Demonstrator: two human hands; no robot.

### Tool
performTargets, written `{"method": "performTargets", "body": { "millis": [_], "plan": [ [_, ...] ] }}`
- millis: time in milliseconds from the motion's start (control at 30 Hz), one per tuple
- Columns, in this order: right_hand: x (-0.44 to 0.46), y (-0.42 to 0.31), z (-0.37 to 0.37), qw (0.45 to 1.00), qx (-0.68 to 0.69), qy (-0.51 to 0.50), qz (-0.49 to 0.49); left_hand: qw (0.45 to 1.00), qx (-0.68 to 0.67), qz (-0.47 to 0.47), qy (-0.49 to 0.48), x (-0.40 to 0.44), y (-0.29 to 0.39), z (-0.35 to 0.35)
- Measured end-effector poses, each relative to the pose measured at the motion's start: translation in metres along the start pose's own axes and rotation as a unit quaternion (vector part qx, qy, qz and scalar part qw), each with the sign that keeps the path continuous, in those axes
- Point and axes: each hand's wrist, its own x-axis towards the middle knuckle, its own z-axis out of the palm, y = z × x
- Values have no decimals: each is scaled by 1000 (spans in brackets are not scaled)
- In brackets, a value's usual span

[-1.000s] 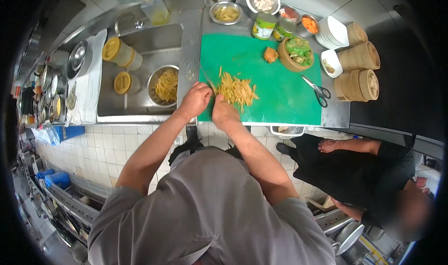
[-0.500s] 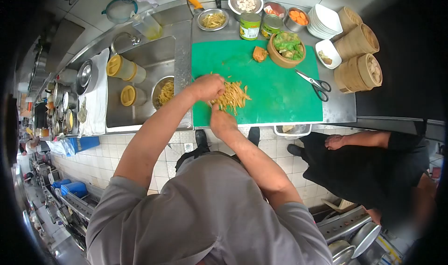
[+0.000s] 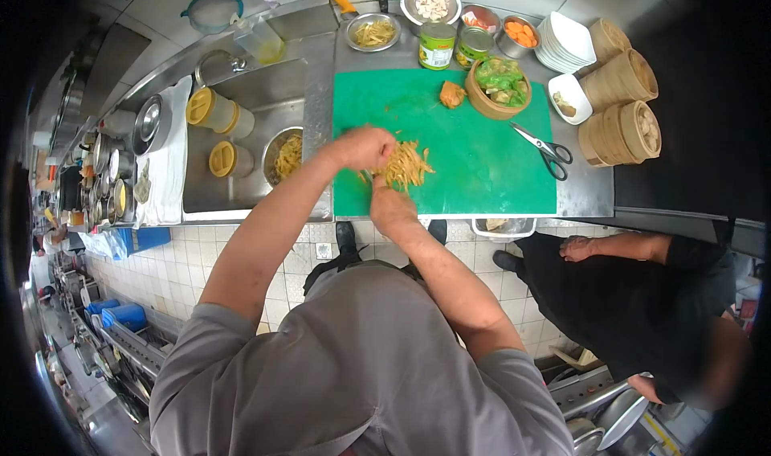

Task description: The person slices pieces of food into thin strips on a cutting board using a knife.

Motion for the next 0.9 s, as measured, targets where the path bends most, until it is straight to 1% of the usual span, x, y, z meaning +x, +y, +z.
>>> {"method": "performTargets", "body": {
  "millis": [33, 100, 133, 200, 233, 300, 333, 400, 433, 500, 533, 600, 633, 700, 733, 800, 833, 900],
  "plan": [
    [-1, 2, 0, 1000, 5, 2, 4, 1000, -1, -3, -1, -2, -4, 0],
    [-2, 4, -7, 1000, 0, -7, 18, 983, -153, 12, 103, -5, -15, -5],
    [-3, 4, -11, 999, -7, -14, 34, 983, -152, 12, 104, -5, -19, -3],
    [-5, 6, -12, 999, -15, -14, 32, 987, -65, 28, 143, -4, -25, 4],
    [-6, 7, -12, 999, -24, -13, 30, 987, -66, 29, 144, -3, -27, 9],
    [-4, 9, -6, 999, -25, 1, 24, 998, 5, 9, 66, 1, -20, 16],
    [-3, 11, -2, 999, -25, 12, 18, 998, 6, 11, 67, 2, -13, 18],
    [-1, 13, 1, 999, -27, 13, 16, 992, 115, -25, 49, 6, 1, 22],
    [-1, 13, 1, 999, -28, 14, 14, 992, 115, -23, 49, 9, 4, 21],
    [-3, 12, -2, 999, -28, 11, 16, 991, 109, -70, 37, 14, 8, 20],
    [-4, 12, -4, 999, -29, 6, 15, 991, 110, -69, 36, 16, 5, 17],
    [-5, 14, -6, 1000, -21, 6, 17, 999, 25, -16, 30, 16, -9, 6],
    [-4, 15, -7, 1000, -14, 5, 17, 999, 26, -16, 30, 15, -16, 3],
    [-5, 19, -9, 1000, -11, 9, 25, 980, -167, -23, 102, 11, -27, 0],
    [-7, 21, -12, 999, -9, 11, 34, 980, -167, -25, 102, 1, -20, -9],
    [-10, 21, -23, 999, 0, 9, 45, 962, -206, -51, 171, -24, -7, -20],
    [-11, 21, -28, 998, 8, 8, 59, 962, -206, -54, 173, -33, -10, -14],
    [-10, 27, -29, 998, 16, 19, 49, 921, -265, -120, 258, -54, -15, 3]
  ]
}}
